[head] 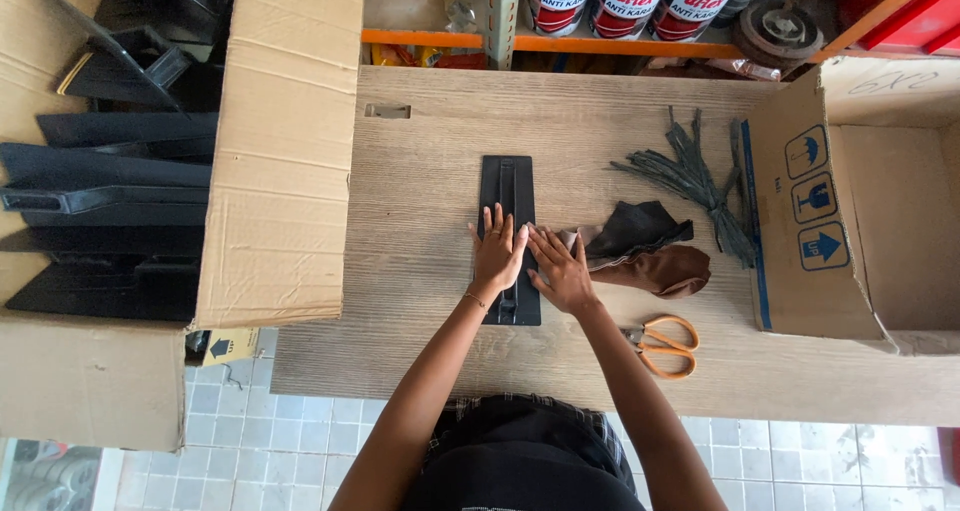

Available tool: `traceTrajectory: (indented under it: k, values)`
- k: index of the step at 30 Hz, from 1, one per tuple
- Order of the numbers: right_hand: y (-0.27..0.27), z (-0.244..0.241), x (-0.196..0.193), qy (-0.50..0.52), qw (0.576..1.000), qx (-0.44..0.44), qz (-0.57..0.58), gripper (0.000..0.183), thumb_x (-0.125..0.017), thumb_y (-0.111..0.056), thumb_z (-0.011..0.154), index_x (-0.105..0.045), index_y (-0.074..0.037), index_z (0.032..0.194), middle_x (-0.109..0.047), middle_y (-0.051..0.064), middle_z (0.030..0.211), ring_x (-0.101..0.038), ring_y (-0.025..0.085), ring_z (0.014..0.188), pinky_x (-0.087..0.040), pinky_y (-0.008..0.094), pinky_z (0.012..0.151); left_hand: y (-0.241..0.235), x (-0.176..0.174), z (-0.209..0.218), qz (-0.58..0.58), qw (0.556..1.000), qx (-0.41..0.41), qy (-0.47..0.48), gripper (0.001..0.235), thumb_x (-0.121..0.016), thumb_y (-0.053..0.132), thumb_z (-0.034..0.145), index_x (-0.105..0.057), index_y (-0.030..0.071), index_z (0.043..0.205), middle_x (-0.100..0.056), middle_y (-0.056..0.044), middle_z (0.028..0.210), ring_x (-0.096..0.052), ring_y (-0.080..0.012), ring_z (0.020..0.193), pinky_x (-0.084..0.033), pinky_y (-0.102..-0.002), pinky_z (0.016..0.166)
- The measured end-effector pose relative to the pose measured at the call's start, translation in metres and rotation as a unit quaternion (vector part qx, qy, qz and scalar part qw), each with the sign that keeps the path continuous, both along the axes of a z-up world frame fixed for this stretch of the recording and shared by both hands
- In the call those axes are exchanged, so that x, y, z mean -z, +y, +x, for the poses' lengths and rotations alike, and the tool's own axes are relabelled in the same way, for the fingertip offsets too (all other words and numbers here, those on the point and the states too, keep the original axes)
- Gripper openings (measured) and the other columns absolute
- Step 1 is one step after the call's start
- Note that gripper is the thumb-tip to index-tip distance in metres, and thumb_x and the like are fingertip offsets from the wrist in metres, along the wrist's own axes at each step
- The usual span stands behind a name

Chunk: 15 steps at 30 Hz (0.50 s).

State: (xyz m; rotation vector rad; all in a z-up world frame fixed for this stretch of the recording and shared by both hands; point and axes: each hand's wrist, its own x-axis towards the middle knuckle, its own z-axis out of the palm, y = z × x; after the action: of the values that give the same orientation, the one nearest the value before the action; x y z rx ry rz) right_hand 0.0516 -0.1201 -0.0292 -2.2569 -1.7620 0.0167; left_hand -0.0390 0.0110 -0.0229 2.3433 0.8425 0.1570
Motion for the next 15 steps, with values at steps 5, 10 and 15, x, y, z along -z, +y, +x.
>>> traceTrajectory:
  k: [5,10,15]
  values:
    - [-0.017,-0.029,0.001,0.037,0.999,-0.011,0.023,0.062,-0.038,-0.045,0.088,-0.030,-0.019,0.144,-0.028,0.002,0.150,-0.022,0.025,0.138,-0.006,0.065,0.104,0.001,0.005,0.000,-0.012,0.999,0.033,-0.021,0.058,-0.018,0.042,0.101,-0.034,0.003,0.140,-0.021,-0.020,0.150,-0.011,-0.0346,0.140,0.001,-0.061,0.107]
    - [-0.059,-0.064,0.001,0.041,0.998,-0.041,0.029,0.064,-0.042,-0.044,0.086,-0.032,-0.017,0.143,-0.030,0.003,0.149,-0.024,0.025,0.138,-0.006,0.062,0.104,-0.004,0.017,0.010,-0.072,0.991,0.084,-0.070,0.055,-0.015,0.040,0.101,-0.026,0.007,0.144,-0.022,-0.016,0.150,-0.009,-0.0341,0.141,0.009,-0.064,0.104]
    - [-0.078,-0.079,-0.011,0.065,0.995,-0.076,0.021,0.061,-0.041,-0.044,0.086,-0.038,-0.016,0.139,-0.038,0.001,0.144,-0.029,0.021,0.136,-0.007,0.058,0.106,-0.011,0.014,0.014,-0.127,0.984,0.093,-0.084,0.059,-0.006,0.042,0.100,-0.016,0.008,0.148,-0.019,-0.011,0.152,-0.007,-0.0290,0.141,0.014,-0.060,0.104]
